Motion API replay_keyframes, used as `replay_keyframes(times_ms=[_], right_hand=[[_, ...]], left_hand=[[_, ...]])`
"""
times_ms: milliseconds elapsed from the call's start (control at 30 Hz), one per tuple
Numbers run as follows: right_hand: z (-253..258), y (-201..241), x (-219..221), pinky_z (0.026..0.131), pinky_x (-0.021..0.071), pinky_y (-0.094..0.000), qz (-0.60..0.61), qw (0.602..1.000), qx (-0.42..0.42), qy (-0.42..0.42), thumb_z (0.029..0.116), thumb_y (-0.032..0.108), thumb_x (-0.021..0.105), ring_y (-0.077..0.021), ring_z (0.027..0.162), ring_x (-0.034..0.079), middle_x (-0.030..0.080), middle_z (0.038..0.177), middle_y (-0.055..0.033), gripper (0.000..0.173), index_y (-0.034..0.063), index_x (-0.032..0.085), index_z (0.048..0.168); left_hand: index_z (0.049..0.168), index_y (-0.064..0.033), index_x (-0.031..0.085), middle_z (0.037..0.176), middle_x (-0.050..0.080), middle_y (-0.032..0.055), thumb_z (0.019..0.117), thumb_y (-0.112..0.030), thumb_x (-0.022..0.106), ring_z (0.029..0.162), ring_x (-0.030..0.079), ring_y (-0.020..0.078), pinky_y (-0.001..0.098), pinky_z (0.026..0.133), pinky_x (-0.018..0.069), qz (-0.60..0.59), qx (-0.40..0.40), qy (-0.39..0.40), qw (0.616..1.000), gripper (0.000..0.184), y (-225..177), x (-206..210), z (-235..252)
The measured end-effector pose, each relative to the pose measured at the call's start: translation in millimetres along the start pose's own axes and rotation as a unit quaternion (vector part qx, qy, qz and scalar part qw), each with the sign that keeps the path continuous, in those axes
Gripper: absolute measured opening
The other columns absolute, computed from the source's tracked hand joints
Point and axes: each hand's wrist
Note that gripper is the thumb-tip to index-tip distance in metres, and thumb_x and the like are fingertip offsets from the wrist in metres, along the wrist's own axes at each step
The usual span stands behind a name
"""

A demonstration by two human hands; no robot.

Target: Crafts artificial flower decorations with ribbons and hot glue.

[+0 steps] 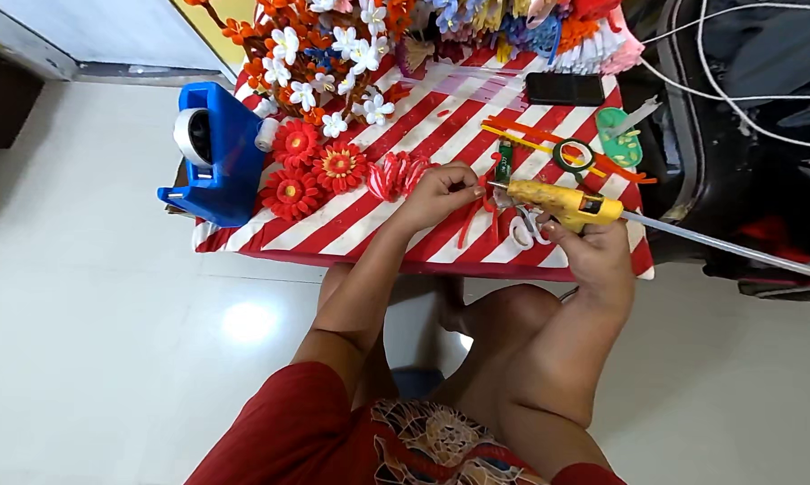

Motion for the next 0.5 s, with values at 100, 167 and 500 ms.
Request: replay_keyframes(times_ms=[100, 167, 500], right_hand=[[0.2, -1.5, -0.2, 0.083, 0.059, -0.0234, -0.012, 1.0, -0.011, 0.011, 0.092, 0.006, 0.065, 0.0003, 0.09, 0.067, 0.071, 0.102, 0.0097, 0.024, 0.0112, 0.066, 0.116], [0.1, -0.8, 0.0, 0.083, 0.0587, -0.0224, -0.019, 1.0, -0.017, 0.006, 0.0925, 0.005, 0.064, 0.0012, 0.091, 0.067, 0.07, 0.103, 0.0097, 0.025, 0.0104, 0.065, 0.117], [-1.5, 5.0, 1.7, 0.081, 0.0589, -0.0204, -0.018, 1.0, -0.007, -0.017, 0.0892, 0.001, 0.064, 0.0034, 0.089, 0.067, 0.071, 0.101, 0.0119, 0.027, 0.0107, 0.065, 0.114]], left_hand=[[0.086, 0.0013, 0.068, 0.093, 0.065, 0.0045, 0.0959, -0.008, 0.063, 0.089, 0.061, 0.0049, 0.0221, 0.08, 0.0518, 0.012, -0.013, 0.01, 1.0, 0.015, -0.7, -0.1, -0.6], [0.086, 0.0014, 0.068, 0.093, 0.065, 0.0044, 0.0961, -0.008, 0.064, 0.088, 0.061, 0.005, 0.022, 0.079, 0.0517, 0.01, -0.016, 0.012, 1.0, 0.014, -0.4, -0.1, -0.6], [0.086, 0.002, 0.068, 0.091, 0.065, 0.0048, 0.0953, -0.007, 0.064, 0.085, 0.061, 0.0048, 0.021, 0.077, 0.0517, 0.013, -0.019, 0.016, 1.0, 0.013, 0.1, 0.0, -0.5]])
Point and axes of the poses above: each hand's wrist, its own z-axis towards the middle knuckle, its own x-axis out of the palm, y = z × x
